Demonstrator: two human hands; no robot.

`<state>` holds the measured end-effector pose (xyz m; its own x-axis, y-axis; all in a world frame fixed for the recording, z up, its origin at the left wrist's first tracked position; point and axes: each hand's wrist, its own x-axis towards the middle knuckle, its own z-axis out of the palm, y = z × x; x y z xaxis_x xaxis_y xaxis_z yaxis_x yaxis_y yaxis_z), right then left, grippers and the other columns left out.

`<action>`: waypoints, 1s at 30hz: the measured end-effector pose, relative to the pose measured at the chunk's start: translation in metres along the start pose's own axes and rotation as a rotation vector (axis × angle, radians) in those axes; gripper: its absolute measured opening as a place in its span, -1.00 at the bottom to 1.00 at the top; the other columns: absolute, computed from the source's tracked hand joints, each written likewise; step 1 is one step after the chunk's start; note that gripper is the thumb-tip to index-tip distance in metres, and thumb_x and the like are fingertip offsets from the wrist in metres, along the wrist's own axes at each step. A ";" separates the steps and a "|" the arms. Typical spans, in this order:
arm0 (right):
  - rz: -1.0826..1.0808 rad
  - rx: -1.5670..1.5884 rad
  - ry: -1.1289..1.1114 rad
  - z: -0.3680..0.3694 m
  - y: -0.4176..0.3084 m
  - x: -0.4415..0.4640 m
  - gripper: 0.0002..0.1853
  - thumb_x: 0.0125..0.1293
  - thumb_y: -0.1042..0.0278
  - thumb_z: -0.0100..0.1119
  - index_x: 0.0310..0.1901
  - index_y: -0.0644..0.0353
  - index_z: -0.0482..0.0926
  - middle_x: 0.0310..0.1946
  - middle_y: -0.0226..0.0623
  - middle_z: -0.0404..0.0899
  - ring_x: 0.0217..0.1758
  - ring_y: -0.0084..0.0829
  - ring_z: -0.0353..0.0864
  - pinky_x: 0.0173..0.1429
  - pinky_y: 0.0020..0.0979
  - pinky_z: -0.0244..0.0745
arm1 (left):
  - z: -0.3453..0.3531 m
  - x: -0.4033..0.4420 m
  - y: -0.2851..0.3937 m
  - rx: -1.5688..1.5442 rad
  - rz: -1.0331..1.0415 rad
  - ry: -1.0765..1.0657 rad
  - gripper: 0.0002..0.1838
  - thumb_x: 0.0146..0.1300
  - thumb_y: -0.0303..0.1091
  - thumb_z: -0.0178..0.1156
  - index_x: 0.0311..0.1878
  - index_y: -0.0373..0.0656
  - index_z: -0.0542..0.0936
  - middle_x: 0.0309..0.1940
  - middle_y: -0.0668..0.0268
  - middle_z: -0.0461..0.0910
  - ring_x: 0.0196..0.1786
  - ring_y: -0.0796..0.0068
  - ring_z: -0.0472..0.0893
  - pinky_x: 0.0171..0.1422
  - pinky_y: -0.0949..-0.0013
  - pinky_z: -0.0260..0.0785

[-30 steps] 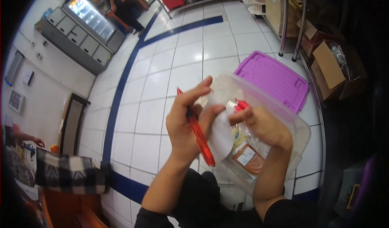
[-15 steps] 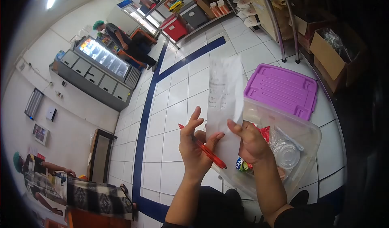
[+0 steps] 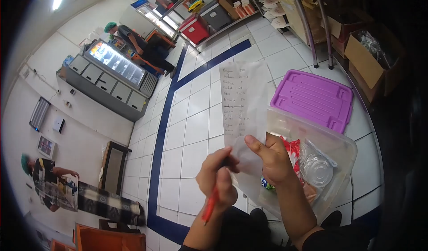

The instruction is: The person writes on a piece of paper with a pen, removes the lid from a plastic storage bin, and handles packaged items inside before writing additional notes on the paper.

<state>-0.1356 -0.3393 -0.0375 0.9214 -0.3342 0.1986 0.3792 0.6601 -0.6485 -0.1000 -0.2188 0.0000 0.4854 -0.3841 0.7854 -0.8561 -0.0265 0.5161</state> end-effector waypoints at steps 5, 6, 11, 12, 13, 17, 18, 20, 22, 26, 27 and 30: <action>0.028 0.185 -0.016 0.006 0.001 -0.003 -0.59 0.55 0.12 0.01 0.11 0.35 0.53 -0.16 -0.30 0.65 -0.12 -0.56 0.60 -0.02 -0.49 0.53 | -0.006 -0.003 -0.005 0.022 -0.185 -0.016 -0.73 0.13 -0.56 0.32 -0.09 -0.38 0.58 -0.48 0.17 0.67 -0.48 0.53 0.67 -0.33 0.50 0.52; 0.014 0.173 -0.014 0.007 -0.002 -0.003 -0.59 0.56 0.12 0.00 0.12 0.35 0.52 -0.14 -0.30 0.64 -0.12 -0.56 0.60 -0.01 -0.49 0.54 | -0.007 -0.003 -0.006 0.020 -0.185 -0.014 -0.73 0.13 -0.56 0.32 -0.09 -0.38 0.58 -0.48 0.17 0.67 -0.48 0.53 0.67 -0.33 0.50 0.52; -0.003 0.230 -0.007 0.011 -0.004 -0.004 -0.58 0.57 0.11 -0.03 0.14 0.36 0.49 -0.07 -0.27 0.61 -0.07 -0.56 0.59 0.04 -0.47 0.54 | -0.006 0.002 0.000 0.257 -0.022 -0.090 -0.84 0.24 -0.57 0.29 -0.24 -0.39 0.49 -0.41 0.08 0.69 -0.38 0.46 0.72 -0.19 0.46 0.59; -0.003 0.242 -0.026 0.010 -0.001 -0.004 -0.57 0.57 0.11 -0.03 0.16 0.37 0.48 -0.05 -0.26 0.60 -0.05 -0.56 0.58 0.07 -0.46 0.53 | -0.006 0.002 0.000 0.258 -0.024 -0.089 -0.84 0.24 -0.57 0.29 -0.24 -0.39 0.49 -0.41 0.08 0.69 -0.38 0.46 0.72 -0.19 0.46 0.59; -0.002 0.254 -0.046 0.009 0.001 -0.004 -0.56 0.57 0.11 -0.04 0.17 0.37 0.47 -0.03 -0.26 0.59 -0.03 -0.56 0.57 0.09 -0.46 0.53 | -0.005 0.001 0.000 0.261 -0.025 -0.073 -0.83 0.23 -0.56 0.31 -0.24 -0.39 0.49 -0.41 0.08 0.70 -0.37 0.47 0.72 -0.19 0.46 0.59; 0.004 0.266 -0.049 0.008 0.000 -0.005 -0.60 0.55 0.21 -0.02 0.18 0.39 0.47 0.06 -0.18 0.60 0.07 -0.41 0.60 0.20 -0.33 0.51 | -0.003 0.003 0.004 0.322 -0.010 -0.061 -0.82 0.23 -0.55 0.32 -0.24 -0.39 0.49 -0.44 0.11 0.69 -0.40 0.50 0.71 -0.22 0.49 0.58; 0.003 0.215 -0.047 0.008 -0.002 -0.006 -0.60 0.55 0.22 -0.03 0.19 0.39 0.46 0.07 -0.19 0.60 0.08 -0.42 0.60 0.21 -0.33 0.50 | -0.003 0.002 0.004 0.322 -0.009 -0.062 -0.82 0.23 -0.55 0.32 -0.24 -0.39 0.49 -0.44 0.11 0.69 -0.40 0.50 0.71 -0.22 0.49 0.58; 0.002 0.162 -0.045 0.009 -0.002 -0.007 -0.60 0.55 0.22 -0.03 0.20 0.39 0.46 0.08 -0.20 0.60 0.09 -0.43 0.59 0.23 -0.34 0.48 | -0.003 -0.001 0.006 0.277 -0.165 -0.053 -0.82 0.24 -0.53 0.32 -0.24 -0.39 0.49 -0.45 0.14 0.69 -0.43 0.53 0.69 -0.27 0.51 0.56; -0.011 0.207 -0.052 0.008 0.000 -0.007 -0.60 0.55 0.24 -0.04 0.21 0.39 0.45 0.09 -0.21 0.59 0.11 -0.44 0.58 0.24 -0.35 0.46 | -0.003 0.001 0.005 0.292 -0.119 -0.058 -0.81 0.25 -0.52 0.32 -0.24 -0.39 0.49 -0.46 0.14 0.68 -0.45 0.55 0.68 -0.29 0.52 0.55; -0.002 0.175 -0.036 0.008 0.001 -0.006 -0.61 0.56 0.23 -0.05 0.21 0.38 0.46 0.10 -0.21 0.59 0.11 -0.45 0.58 0.24 -0.35 0.47 | -0.004 -0.004 0.002 0.286 -0.132 -0.021 -0.81 0.26 -0.50 0.33 -0.25 -0.38 0.50 -0.46 0.16 0.68 -0.46 0.56 0.67 -0.32 0.52 0.53; -0.007 0.178 -0.035 0.009 0.000 -0.007 -0.60 0.56 0.23 -0.05 0.21 0.38 0.45 0.11 -0.20 0.58 0.11 -0.44 0.58 0.24 -0.35 0.47 | -0.004 -0.003 0.002 0.286 -0.133 -0.019 -0.81 0.26 -0.50 0.33 -0.25 -0.38 0.50 -0.46 0.16 0.68 -0.46 0.56 0.67 -0.32 0.52 0.53; -0.009 0.185 -0.043 0.008 0.002 -0.006 -0.59 0.56 0.18 -0.03 0.20 0.37 0.46 0.06 -0.24 0.58 0.07 -0.50 0.56 0.19 -0.39 0.48 | -0.005 0.000 0.005 0.308 -0.044 -0.038 -0.81 0.25 -0.50 0.34 -0.23 -0.37 0.51 -0.45 0.15 0.68 -0.44 0.54 0.68 -0.30 0.52 0.55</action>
<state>-0.1398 -0.3299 -0.0342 0.9192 -0.3140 0.2375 0.3929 0.7709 -0.5014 -0.1030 -0.2146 0.0042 0.5208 -0.4108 0.7483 -0.8509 -0.3202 0.4164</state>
